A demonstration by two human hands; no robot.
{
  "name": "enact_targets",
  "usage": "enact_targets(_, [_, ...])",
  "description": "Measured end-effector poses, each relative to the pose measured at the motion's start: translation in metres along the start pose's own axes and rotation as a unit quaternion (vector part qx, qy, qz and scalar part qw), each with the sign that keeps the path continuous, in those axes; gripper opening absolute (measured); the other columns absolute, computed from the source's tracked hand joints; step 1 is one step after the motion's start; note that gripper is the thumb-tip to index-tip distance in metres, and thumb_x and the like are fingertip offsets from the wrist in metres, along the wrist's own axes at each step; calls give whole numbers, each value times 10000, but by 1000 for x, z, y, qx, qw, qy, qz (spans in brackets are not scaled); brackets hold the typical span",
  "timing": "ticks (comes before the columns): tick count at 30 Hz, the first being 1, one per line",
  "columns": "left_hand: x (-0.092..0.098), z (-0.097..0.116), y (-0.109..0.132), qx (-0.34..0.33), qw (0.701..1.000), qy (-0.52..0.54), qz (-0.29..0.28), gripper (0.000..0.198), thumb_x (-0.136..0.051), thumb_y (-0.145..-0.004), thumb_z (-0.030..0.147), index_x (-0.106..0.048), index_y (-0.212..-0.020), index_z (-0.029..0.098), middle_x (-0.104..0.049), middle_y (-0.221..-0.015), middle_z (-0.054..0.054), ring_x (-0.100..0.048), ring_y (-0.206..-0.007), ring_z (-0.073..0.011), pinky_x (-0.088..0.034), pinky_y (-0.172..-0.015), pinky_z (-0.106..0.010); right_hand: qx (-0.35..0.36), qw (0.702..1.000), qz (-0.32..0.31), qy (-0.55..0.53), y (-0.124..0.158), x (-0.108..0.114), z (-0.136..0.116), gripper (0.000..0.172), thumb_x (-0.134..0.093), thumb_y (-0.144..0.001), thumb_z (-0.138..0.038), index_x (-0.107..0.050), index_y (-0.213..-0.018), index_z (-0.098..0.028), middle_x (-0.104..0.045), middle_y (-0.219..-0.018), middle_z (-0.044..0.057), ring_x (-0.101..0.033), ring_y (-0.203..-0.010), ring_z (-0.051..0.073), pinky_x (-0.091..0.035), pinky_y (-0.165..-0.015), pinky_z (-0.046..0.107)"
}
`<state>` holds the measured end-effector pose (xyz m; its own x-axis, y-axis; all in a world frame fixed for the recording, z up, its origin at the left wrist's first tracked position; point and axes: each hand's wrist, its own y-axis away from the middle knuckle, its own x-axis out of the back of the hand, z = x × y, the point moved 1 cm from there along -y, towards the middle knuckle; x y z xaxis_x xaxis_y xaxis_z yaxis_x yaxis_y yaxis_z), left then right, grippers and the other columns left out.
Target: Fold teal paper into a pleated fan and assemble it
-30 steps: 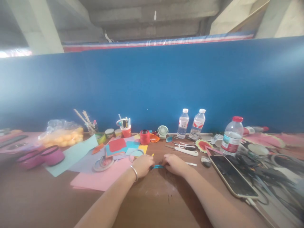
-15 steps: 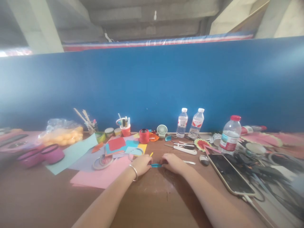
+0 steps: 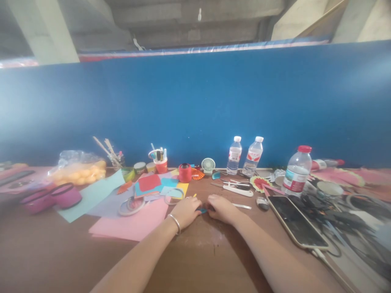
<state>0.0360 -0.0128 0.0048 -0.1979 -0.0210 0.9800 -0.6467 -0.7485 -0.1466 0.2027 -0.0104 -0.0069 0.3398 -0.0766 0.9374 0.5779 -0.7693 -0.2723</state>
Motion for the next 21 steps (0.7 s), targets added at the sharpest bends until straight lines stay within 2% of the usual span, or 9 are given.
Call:
enact_targets(5, [2, 1, 2, 17, 998, 51, 23, 187, -470, -758, 329, -550, -855, 191, -582, -851, -28, -510, -836, -176, -359, -751, -280, -2, 999, 35, -15, 0, 2, -2, 54, -486, -667, -134, -513, -705, -162, -525, -731, 22, -461, -723, 145, -315, -630, 221])
enact_targets(11, [1, 1, 3, 67, 990, 116, 36, 229, -478, -723, 387, -580, -822, 209, -607, -778, -17, -533, -746, -168, -370, -668, -254, -61, 991, 58, -105, -1, -1, 0, 101, -482, -668, -124, -511, -745, -181, -557, -747, 10, -495, -707, 131, -333, -610, 204])
enact_targets(17, [0, -2, 2, 84, 985, 142, 50, 179, -461, -719, 278, -593, -823, 216, -626, -803, -14, -547, -763, -163, -370, -675, -239, -61, 981, 72, -169, 1, 3, 1, 138, -480, -685, -144, -563, -780, -201, -599, -725, -2, -525, -649, 128, -364, -597, 215])
enact_targets(21, [4, -7, 1, 92, 980, 168, 43, 195, -451, -712, 265, -603, -820, 210, -635, -802, -15, -556, -756, -161, -374, -668, -237, -62, 959, 75, -264, 2, 4, 7, 194, -478, -732, -220, -581, -896, -221, -635, -844, 6, -566, -732, 145, -403, -687, 247])
